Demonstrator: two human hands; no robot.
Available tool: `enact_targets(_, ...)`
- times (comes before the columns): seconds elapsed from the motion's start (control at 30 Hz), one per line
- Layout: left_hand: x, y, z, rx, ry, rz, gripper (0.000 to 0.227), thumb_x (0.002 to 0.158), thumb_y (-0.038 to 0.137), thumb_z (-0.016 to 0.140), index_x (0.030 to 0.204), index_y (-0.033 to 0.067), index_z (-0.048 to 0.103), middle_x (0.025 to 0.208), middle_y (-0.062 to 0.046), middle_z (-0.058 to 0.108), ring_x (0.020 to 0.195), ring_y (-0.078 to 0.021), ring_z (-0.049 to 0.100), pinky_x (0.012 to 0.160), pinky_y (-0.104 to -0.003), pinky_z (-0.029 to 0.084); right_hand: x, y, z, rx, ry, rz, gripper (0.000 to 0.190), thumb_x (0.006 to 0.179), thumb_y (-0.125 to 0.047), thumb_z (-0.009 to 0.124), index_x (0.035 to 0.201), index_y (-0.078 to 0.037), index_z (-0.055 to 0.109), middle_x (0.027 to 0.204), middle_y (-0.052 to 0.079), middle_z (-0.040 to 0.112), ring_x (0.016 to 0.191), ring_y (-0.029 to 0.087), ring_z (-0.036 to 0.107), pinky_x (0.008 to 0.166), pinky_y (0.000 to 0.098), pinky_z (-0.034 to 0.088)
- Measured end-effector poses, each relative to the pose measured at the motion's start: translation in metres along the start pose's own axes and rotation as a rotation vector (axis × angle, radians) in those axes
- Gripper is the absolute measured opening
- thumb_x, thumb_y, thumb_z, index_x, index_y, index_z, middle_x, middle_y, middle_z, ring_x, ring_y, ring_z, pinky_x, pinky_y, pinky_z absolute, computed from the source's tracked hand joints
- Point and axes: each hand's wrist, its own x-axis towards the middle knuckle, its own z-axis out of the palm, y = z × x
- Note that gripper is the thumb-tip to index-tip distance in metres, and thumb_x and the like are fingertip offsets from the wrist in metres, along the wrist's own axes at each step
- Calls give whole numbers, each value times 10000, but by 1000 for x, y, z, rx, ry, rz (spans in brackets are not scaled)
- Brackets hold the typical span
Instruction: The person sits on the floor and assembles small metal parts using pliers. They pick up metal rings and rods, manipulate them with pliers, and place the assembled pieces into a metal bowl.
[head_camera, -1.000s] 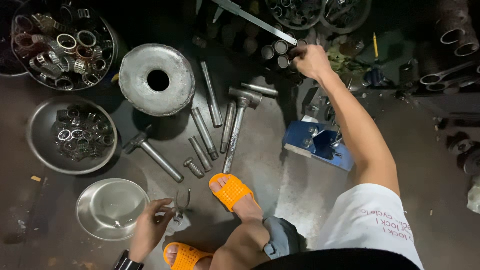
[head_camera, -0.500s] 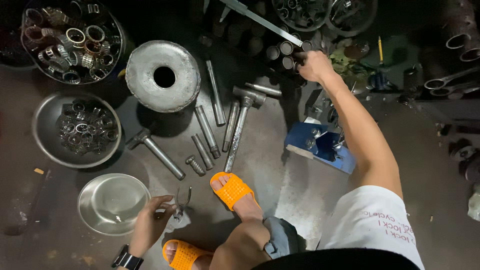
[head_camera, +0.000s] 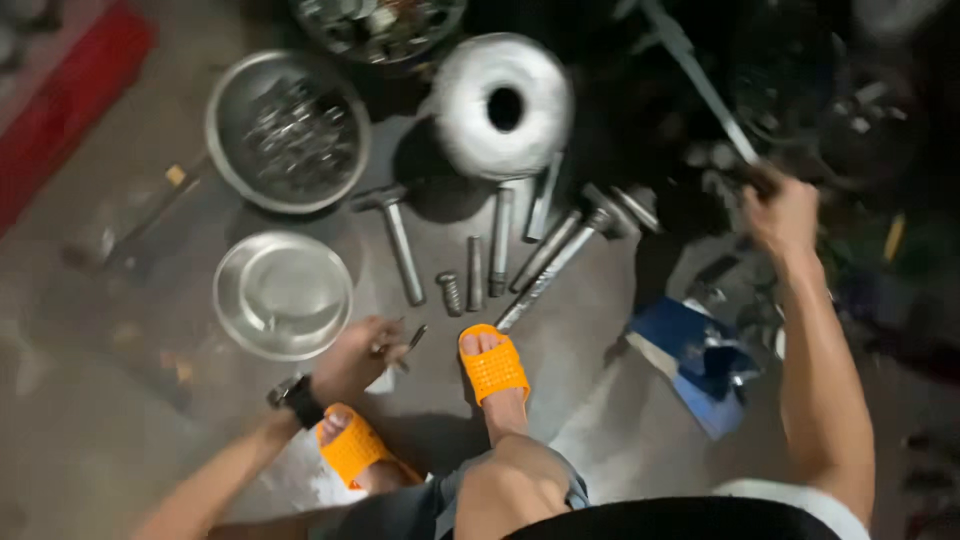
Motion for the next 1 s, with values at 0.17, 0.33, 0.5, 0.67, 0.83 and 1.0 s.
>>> enact_targets(0.17, 1, 7, 2, 171, -4, -309, 354, 854, 320, 685, 1112, 81, 649, 1073, -91, 705, 924, -226, 710, 781, -339, 568, -31, -89, -9, -13, 40, -314, 227, 1094, -71, 574, 1241, 10, 727, 893, 186, 666, 723, 278, 578, 675, 441, 419)
enact_targets(0.33, 1, 13, 0, 196, -57, -349, 356, 856, 334, 674, 1089, 65, 668, 1109, -128, 674, 977, -279, 658, 818, -389, 520, -39, -162, -2, 122, -22, -438, 205, 1107, -88, 581, 1226, 15, 712, 861, 137, 635, 660, 194, 490, 611, 388, 336)
enact_targets(0.5, -6, 17, -3, 129, -89, -326, 290, 861, 326, 668, 999, 72, 640, 991, -107, 680, 866, -271, 642, 731, -387, 488, -25, -245, 8, 162, -25, -619, 188, 1036, 35, 562, 1127, 70, 722, 938, 155, 704, 706, 171, 595, 620, 290, 407)
enact_targets(0.67, -16, 5, 5, 109, -89, -303, 273, 863, 319, 679, 892, 56, 614, 842, -122, 660, 794, -289, 624, 673, -394, 457, -39, -301, 52, 281, -132, -724, 183, 978, 72, 559, 1106, 51, 689, 965, 160, 681, 783, 213, 609, 690, 302, 440)
enact_targets(0.83, -15, -7, -18, 76, -55, -279, 283, 846, 308, 700, 818, 59, 567, 816, -145, 643, 787, -349, 623, 683, -438, 449, -89, -327, 136, 290, -271, -798, 293, 860, -11, 643, 1145, -77, 655, 1220, 162, 556, 953, 243, 629, 766, 334, 531)
enact_targets(1.0, 8, -14, -129, 1009, 296, 23, 105, 849, 102, 559, 898, 64, 644, 835, -117, 604, 741, -288, 654, 607, -401, 529, -152, -329, 199, 556, -404, -498, 278, 756, -36, 739, 1032, -66, 723, 730, 143, 670, 612, 341, 660, 509, 403, 535)
